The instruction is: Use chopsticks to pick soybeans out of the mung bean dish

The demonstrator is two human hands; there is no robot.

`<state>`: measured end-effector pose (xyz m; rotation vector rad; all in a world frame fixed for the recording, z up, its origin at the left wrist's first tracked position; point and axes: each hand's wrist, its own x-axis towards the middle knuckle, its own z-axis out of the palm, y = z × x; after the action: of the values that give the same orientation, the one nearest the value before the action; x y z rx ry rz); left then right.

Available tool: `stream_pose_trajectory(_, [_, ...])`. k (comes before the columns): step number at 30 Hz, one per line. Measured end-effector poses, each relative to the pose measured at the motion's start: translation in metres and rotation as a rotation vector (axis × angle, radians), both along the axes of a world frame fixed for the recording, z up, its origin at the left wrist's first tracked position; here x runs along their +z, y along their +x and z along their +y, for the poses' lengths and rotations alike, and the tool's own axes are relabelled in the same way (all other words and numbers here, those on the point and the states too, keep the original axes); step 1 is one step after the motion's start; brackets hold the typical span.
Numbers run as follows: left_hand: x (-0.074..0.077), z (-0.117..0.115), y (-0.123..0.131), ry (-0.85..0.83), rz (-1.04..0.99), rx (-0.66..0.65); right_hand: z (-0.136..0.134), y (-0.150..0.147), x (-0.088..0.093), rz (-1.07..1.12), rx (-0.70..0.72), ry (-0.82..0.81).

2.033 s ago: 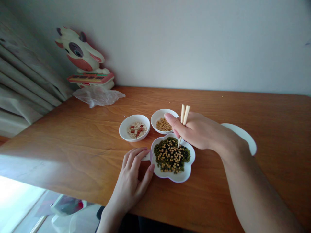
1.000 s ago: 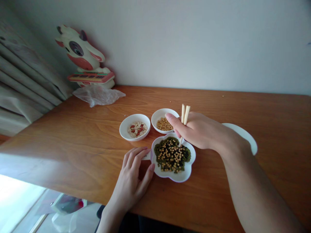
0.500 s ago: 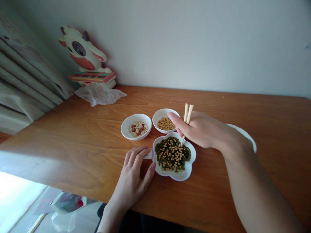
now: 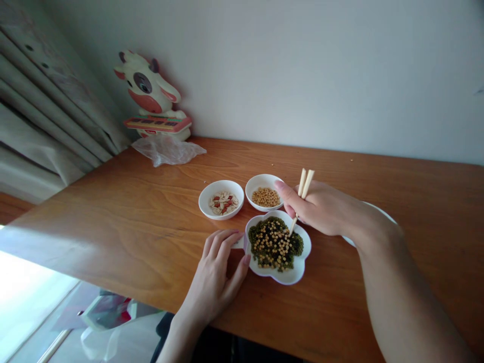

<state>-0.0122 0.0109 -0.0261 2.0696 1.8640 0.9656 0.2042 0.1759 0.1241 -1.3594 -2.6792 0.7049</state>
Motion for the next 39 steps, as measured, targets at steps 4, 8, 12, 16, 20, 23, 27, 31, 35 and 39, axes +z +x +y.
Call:
stream_pose_trajectory(4, [0.0, 0.0, 0.0, 0.003, 0.007, 0.005, 0.002, -0.001, -0.003, -0.007, -0.004, 0.009])
stream_pose_trajectory(8, [0.0, -0.001, 0.0, 0.0, 0.007, 0.005, 0.002, -0.002, -0.004, -0.008, 0.002, 0.025])
stream_pose_trajectory(12, [0.0, -0.001, -0.001, -0.009, 0.0, 0.001, 0.0, -0.002, -0.002, -0.021, -0.013, 0.022])
stream_pose_trajectory(16, [-0.001, 0.0, -0.001, -0.004, -0.001, -0.001, -0.004, 0.0, 0.003, -0.015, -0.04, 0.006])
stream_pose_trajectory(20, [-0.002, 0.0, -0.001, -0.008, 0.003, 0.0, -0.007, 0.002, 0.006, -0.002, -0.059, 0.006])
stream_pose_trajectory(23, [-0.002, 0.0, -0.001, -0.008, 0.001, 0.003, -0.006, 0.001, 0.005, -0.027, -0.053, 0.013])
stream_pose_trajectory(27, [-0.002, -0.001, -0.001, -0.013, -0.005, 0.001, -0.003, -0.001, 0.0, -0.034, -0.03, 0.014])
stream_pose_trajectory(31, [-0.001, -0.001, -0.001, -0.02, -0.004, 0.005, -0.003, -0.002, -0.001, -0.028, -0.029, 0.01])
stream_pose_trajectory(35, [-0.001, 0.0, -0.001, -0.014, -0.005, -0.001, -0.005, -0.003, 0.001, -0.048, -0.028, 0.011])
stream_pose_trajectory(39, [-0.002, 0.0, -0.001, -0.013, -0.003, 0.0, -0.004, -0.004, -0.001, -0.049, 0.008, 0.033])
